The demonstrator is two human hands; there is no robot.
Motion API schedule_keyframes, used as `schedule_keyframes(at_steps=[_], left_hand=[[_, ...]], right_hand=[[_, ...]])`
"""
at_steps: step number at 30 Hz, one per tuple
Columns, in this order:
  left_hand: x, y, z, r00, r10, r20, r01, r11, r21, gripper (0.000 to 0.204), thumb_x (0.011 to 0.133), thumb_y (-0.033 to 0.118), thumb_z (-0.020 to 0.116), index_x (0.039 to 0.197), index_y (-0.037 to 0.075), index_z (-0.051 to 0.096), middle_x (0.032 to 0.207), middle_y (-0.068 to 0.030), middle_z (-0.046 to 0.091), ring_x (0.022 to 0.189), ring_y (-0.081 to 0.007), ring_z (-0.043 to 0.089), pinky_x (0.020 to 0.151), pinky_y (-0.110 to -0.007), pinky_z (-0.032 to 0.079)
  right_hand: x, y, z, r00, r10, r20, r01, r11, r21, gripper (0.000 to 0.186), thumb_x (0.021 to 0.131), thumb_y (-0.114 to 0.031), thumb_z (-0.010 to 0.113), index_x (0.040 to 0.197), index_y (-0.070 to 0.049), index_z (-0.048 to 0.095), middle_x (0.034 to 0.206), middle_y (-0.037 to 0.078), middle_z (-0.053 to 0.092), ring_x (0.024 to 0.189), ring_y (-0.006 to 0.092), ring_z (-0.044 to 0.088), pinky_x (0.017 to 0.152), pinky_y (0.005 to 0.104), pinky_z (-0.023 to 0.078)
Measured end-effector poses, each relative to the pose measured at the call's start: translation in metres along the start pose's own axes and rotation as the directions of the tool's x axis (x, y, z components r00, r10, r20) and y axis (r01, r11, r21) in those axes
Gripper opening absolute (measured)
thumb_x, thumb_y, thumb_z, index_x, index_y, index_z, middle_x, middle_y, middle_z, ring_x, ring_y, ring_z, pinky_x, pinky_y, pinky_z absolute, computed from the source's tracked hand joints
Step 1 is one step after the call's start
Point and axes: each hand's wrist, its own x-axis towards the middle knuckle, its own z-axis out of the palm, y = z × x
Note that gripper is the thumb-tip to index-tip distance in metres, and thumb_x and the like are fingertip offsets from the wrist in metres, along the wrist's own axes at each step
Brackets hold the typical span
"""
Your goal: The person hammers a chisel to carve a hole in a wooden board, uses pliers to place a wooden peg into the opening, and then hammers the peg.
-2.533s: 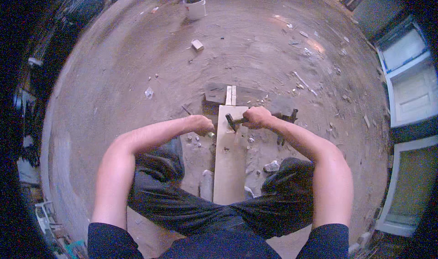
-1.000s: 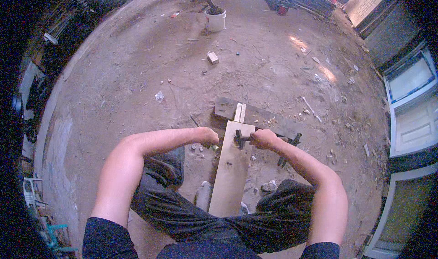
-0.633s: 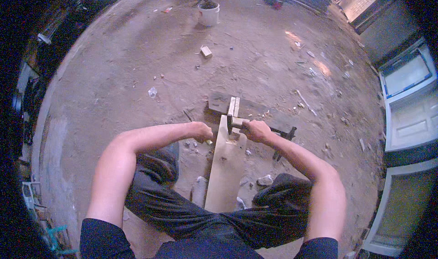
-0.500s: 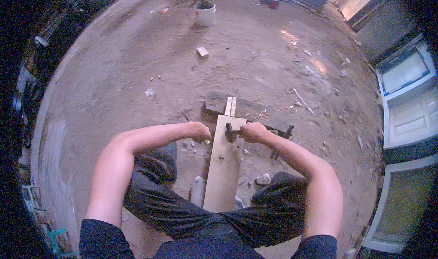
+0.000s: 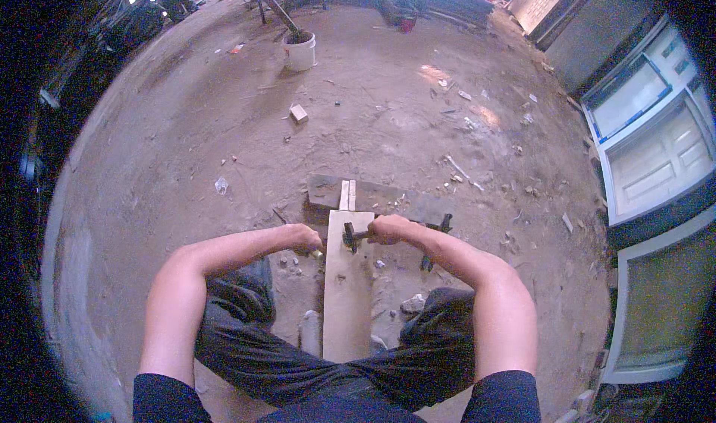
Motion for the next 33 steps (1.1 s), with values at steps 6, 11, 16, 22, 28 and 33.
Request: schedule_keyframes(at_steps=[6,11,16,22,28,33], left_hand=[[-0.009,-0.001,0.007,0.993,-0.098,0.059,0.094,0.994,0.06,0.029,0.071,0.019,0.072,0.098,0.009,0.065,0.093,-0.0128,0.068,0.091,-0.0301,0.065,0.076,-0.042,0.054],[-0.003,-0.001,0.0,0.989,-0.077,0.128,0.065,0.993,0.1,0.029,0.071,0.02,0.073,0.097,0.009,0.064,0.092,-0.0128,0.068,0.091,-0.0301,0.065,0.076,-0.042,0.054],[-0.013,0.013,-0.009,0.992,-0.108,0.063,0.104,0.993,0.063,0.03,0.071,0.02,0.073,0.098,0.01,0.065,0.092,-0.0129,0.068,0.092,-0.0299,0.065,0.076,-0.042,0.054],[-0.017,0.009,-0.007,0.991,-0.128,0.05,0.126,0.991,0.035,0.035,0.071,0.02,0.073,0.104,0.015,0.064,0.094,-0.0111,0.068,0.092,-0.0298,0.065,0.077,-0.042,0.054],[-0.011,0.008,-0.01,0.993,-0.062,0.101,0.057,0.997,0.048,0.049,0.071,0.019,0.073,0.118,0.02,0.058,0.097,-0.0116,0.068,0.095,-0.0299,0.064,0.079,-0.043,0.053],[-0.007,-0.002,-0.001,0.995,-0.028,0.098,0.027,0.999,0.017,0.053,0.071,0.018,0.073,0.122,0.021,0.056,0.099,-0.0128,0.067,0.095,-0.0304,0.064,0.08,-0.043,0.053]], right_hand=[[-0.003,-0.01,-0.002,0.964,0.016,-0.264,0.025,0.988,0.149,0.032,0.086,-0.035,0.058,0.097,-0.005,0.06,0.081,0.02,0.064,0.081,0.0403,0.062,0.07,0.0484,0.049],[0.008,0.001,0.013,0.999,-0.024,-0.029,0.023,1.0,-0.014,0.03,0.081,-0.031,0.063,0.096,-0.006,0.06,0.081,0.018,0.064,0.08,0.0384,0.063,0.069,0.0477,0.049],[-0.005,-0.007,-0.012,0.986,0.004,-0.167,-0.004,1.0,0.002,0.026,0.079,-0.028,0.065,0.095,-0.008,0.06,0.078,0.017,0.064,0.078,0.0382,0.063,0.066,0.0474,0.049],[0.001,0.003,-0.004,0.953,-0.087,-0.29,0.102,0.994,0.038,0.029,0.078,-0.025,0.065,0.098,-0.006,0.056,0.079,0.018,0.064,0.077,0.0387,0.063,0.067,0.0483,0.05],[-0.003,-0.006,-0.009,0.999,-0.023,-0.038,0.022,0.999,-0.047,0.027,0.078,-0.025,0.063,0.099,-0.008,0.058,0.083,0.017,0.065,0.079,0.0378,0.063,0.07,0.0473,0.05],[-0.01,-0.006,-0.011,0.953,0.015,-0.304,0.033,0.988,0.153,0.031,0.08,-0.03,0.062,0.101,-0.007,0.058,0.083,0.02,0.064,0.08,0.0391,0.062,0.07,0.0482,0.049]])
